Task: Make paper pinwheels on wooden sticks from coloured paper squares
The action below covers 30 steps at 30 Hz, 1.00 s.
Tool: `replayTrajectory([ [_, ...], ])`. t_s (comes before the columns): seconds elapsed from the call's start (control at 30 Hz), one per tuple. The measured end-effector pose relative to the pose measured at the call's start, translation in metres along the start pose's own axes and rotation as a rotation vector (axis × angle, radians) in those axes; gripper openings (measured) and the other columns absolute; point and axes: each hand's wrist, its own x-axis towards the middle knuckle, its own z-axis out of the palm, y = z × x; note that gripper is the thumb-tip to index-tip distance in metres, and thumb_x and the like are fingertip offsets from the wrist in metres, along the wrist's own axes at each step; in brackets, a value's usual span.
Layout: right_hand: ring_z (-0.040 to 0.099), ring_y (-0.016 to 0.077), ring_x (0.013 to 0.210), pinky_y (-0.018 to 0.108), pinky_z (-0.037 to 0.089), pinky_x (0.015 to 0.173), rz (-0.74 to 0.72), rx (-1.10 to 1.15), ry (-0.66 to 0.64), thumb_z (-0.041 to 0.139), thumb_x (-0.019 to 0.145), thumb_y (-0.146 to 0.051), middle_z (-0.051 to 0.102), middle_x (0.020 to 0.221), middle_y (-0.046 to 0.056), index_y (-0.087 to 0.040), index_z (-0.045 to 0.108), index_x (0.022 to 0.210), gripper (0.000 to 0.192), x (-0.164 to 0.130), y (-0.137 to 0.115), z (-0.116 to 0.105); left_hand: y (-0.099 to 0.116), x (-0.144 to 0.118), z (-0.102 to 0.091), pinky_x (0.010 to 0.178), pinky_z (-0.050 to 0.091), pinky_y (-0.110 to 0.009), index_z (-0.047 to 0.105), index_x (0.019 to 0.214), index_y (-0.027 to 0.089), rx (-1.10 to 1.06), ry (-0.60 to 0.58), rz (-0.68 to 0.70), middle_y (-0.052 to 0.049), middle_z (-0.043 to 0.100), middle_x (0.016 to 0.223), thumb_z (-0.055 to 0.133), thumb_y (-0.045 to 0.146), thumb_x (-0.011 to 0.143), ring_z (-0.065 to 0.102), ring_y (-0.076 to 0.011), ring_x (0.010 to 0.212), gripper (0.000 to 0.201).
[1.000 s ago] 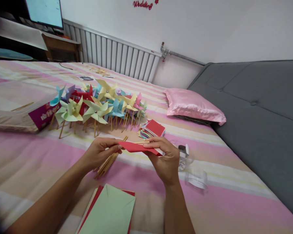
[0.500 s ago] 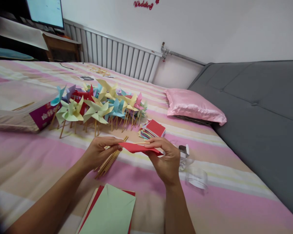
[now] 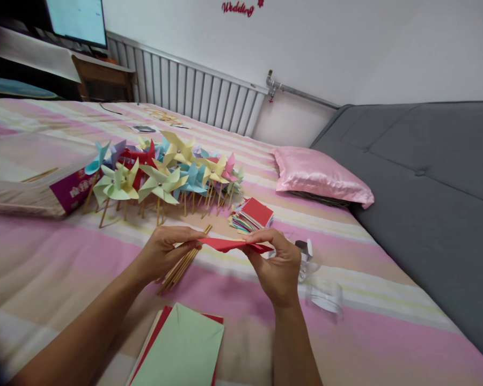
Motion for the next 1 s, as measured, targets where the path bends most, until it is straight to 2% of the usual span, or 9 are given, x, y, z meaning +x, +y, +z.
replayTrajectory([
  [0.1, 0.062, 0.0176, 0.070, 0.033, 0.050, 0.063, 0.003, -0.020, 0.015, 0.075, 0.064, -0.016, 0.065, 0.069, 0.000, -0.020, 0.062, 0.070, 0.015, 0.000, -0.001, 0.000, -0.002, 0.000, 0.000, 0.062, 0.046, -0.021, 0.072, 0.084, 0.014, 0.004, -0.010, 0.005, -0.006, 0.072, 0.074, 0.057, 0.018, 0.080, 0.064, -0.0136, 0.068, 0.016],
  [0.23, 0.059, 0.0155, 0.061, 0.030, 0.050, 0.056, 0.080, -0.033, 0.033, 0.075, 0.063, -0.019, 0.062, 0.066, -0.001, -0.019, 0.061, 0.070, 0.016, -0.002, -0.002, 0.003, -0.002, 0.000, 0.001, 0.059, 0.046, -0.021, 0.072, 0.086, 0.015, 0.012, -0.023, -0.013, -0.004, 0.071, 0.072, 0.057, 0.017, 0.079, 0.063, -0.0129, 0.064, 0.016],
  [0.37, 0.057, 0.0150, 0.063, 0.030, 0.051, 0.056, 0.150, -0.046, 0.040, 0.074, 0.065, -0.023, 0.060, 0.066, -0.001, -0.018, 0.060, 0.074, 0.017, -0.002, 0.000, 0.006, 0.001, 0.000, 0.003, 0.062, 0.047, -0.022, 0.072, 0.087, 0.016, 0.001, -0.051, -0.097, -0.005, 0.072, 0.074, 0.057, 0.020, 0.079, 0.064, -0.0147, 0.066, 0.018],
  [0.43, 0.059, 0.0172, 0.072, 0.034, 0.051, 0.064, 0.160, -0.052, 0.036, 0.074, 0.064, -0.026, 0.062, 0.075, 0.001, -0.019, 0.059, 0.082, 0.024, 0.000, 0.000, 0.007, 0.002, 0.000, 0.004, 0.064, 0.049, -0.023, 0.072, 0.087, 0.017, -0.044, -0.076, -0.192, -0.005, 0.072, 0.077, 0.056, 0.024, 0.080, 0.065, -0.0155, 0.068, 0.019],
  [0.57, 0.059, 0.0226, 0.093, 0.042, 0.045, 0.084, 0.129, 0.001, 0.036, 0.079, 0.058, -0.032, 0.062, 0.105, 0.009, -0.020, 0.054, 0.108, 0.057, 0.005, 0.000, 0.006, 0.000, -0.001, 0.009, 0.067, 0.052, -0.027, 0.070, 0.087, 0.015, -0.239, -0.092, -0.355, -0.007, 0.071, 0.084, 0.055, 0.029, 0.080, 0.067, -0.0170, 0.073, 0.021],
  [0.63, 0.057, 0.0239, 0.099, 0.041, 0.045, 0.085, 0.145, 0.059, 0.058, 0.075, 0.063, -0.034, 0.060, 0.112, 0.011, -0.020, 0.052, 0.113, 0.056, 0.006, -0.001, 0.004, -0.001, -0.001, 0.011, 0.070, 0.053, -0.028, 0.069, 0.087, 0.015, -0.318, -0.082, -0.386, -0.007, 0.071, 0.085, 0.055, 0.029, 0.080, 0.067, -0.0175, 0.076, 0.021],
  [0.77, 0.059, 0.0231, 0.098, 0.038, 0.044, 0.082, 0.171, 0.074, 0.115, 0.066, 0.074, -0.033, 0.064, 0.104, 0.010, -0.020, 0.058, 0.106, 0.035, 0.005, 0.000, 0.002, -0.001, -0.001, 0.011, 0.071, 0.053, -0.028, 0.068, 0.086, 0.014, -0.345, -0.085, -0.408, -0.007, 0.071, 0.084, 0.056, 0.028, 0.080, 0.067, -0.0170, 0.076, 0.020],
  [0.87, 0.062, 0.0214, 0.086, 0.035, 0.046, 0.077, 0.187, 0.030, 0.178, 0.064, 0.076, -0.033, 0.068, 0.089, 0.006, -0.018, 0.066, 0.090, 0.021, 0.004, 0.003, 0.002, -0.001, -0.001, 0.011, 0.071, 0.053, -0.027, 0.068, 0.086, 0.014, -0.352, -0.085, -0.407, -0.007, 0.071, 0.085, 0.056, 0.028, 0.079, 0.066, -0.0168, 0.077, 0.019],
  [1.0, 0.062, 0.0188, 0.065, 0.031, 0.047, 0.060, 0.242, -0.044, 0.208, 0.062, 0.075, -0.039, 0.068, 0.068, 0.003, -0.016, 0.069, 0.078, 0.024, 0.002, 0.007, 0.002, -0.002, -0.001, 0.011, 0.073, 0.053, -0.028, 0.069, 0.087, 0.014, -0.387, -0.067, -0.391, -0.007, 0.071, 0.085, 0.057, 0.028, 0.079, 0.066, -0.0171, 0.079, 0.020],
])
